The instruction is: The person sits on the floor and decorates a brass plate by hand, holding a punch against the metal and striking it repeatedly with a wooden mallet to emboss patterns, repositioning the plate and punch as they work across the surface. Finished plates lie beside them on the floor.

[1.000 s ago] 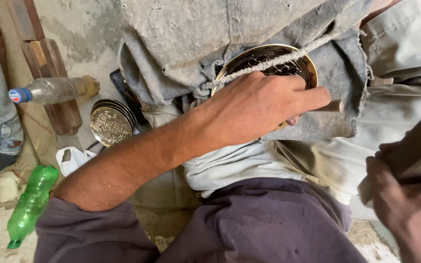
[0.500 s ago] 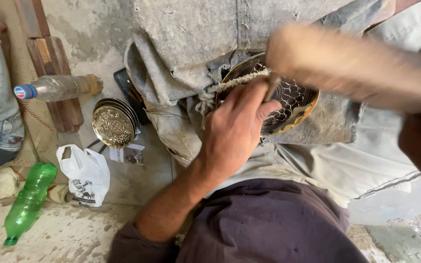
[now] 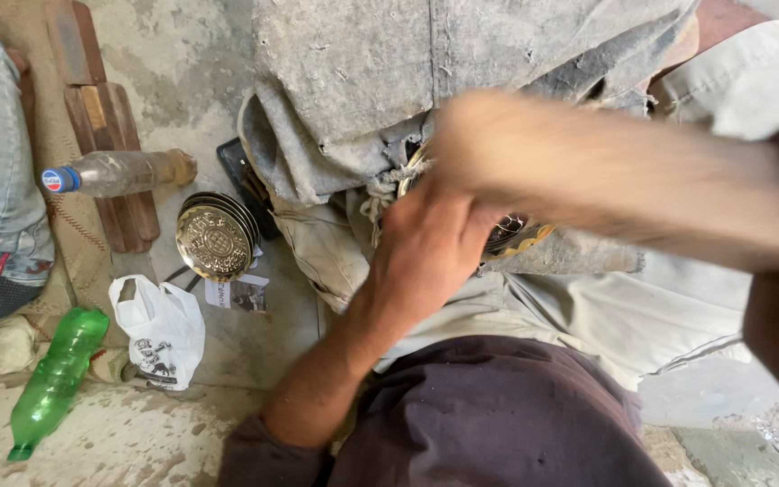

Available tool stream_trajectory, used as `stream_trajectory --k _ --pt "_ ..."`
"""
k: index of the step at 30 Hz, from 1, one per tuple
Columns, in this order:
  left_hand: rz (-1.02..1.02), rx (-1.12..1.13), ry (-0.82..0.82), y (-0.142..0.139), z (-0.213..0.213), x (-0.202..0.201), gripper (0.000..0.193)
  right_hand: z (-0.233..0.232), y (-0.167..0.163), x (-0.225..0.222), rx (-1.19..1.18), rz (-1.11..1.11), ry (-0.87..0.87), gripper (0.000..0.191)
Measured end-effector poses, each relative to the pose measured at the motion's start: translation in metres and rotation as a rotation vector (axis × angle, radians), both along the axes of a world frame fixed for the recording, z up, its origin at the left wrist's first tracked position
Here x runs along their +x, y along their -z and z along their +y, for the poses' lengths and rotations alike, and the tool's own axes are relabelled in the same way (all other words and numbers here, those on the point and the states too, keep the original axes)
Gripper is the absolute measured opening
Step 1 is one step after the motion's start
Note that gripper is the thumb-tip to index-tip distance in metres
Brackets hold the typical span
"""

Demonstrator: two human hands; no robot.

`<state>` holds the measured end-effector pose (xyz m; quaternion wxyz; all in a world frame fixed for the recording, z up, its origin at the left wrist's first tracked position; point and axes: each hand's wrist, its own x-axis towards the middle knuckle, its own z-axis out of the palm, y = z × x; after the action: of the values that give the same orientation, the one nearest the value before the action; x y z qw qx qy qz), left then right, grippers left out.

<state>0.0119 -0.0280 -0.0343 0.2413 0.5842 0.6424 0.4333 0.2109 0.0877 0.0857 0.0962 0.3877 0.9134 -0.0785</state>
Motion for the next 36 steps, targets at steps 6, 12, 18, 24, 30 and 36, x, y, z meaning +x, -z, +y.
stream_trajectory --k 6,12,18,24,30,36 --pt "0.097 -0.055 0.3 -0.005 0.02 -0.007 0.044 -0.015 0.038 0.049 -0.089 0.131 0.201 0.034" --pt "0.071 -0.124 0.413 -0.021 0.032 -0.007 0.037 -0.057 0.074 0.099 -0.131 0.2 0.408 0.037" --pt "0.058 -0.177 0.795 -0.017 0.059 0.005 0.029 -0.117 0.104 0.127 -0.103 0.322 0.589 0.041" --pt "0.286 -0.203 0.991 -0.013 0.071 0.003 0.019 -0.18 0.127 0.131 -0.029 0.322 0.742 0.041" --pt "0.232 -0.274 0.988 -0.015 0.072 0.005 0.021 -0.171 0.119 0.114 -0.117 0.41 0.805 0.045" --pt "0.253 -0.22 0.853 -0.015 0.06 -0.011 0.02 -0.129 0.098 0.084 -0.153 0.439 0.793 0.046"
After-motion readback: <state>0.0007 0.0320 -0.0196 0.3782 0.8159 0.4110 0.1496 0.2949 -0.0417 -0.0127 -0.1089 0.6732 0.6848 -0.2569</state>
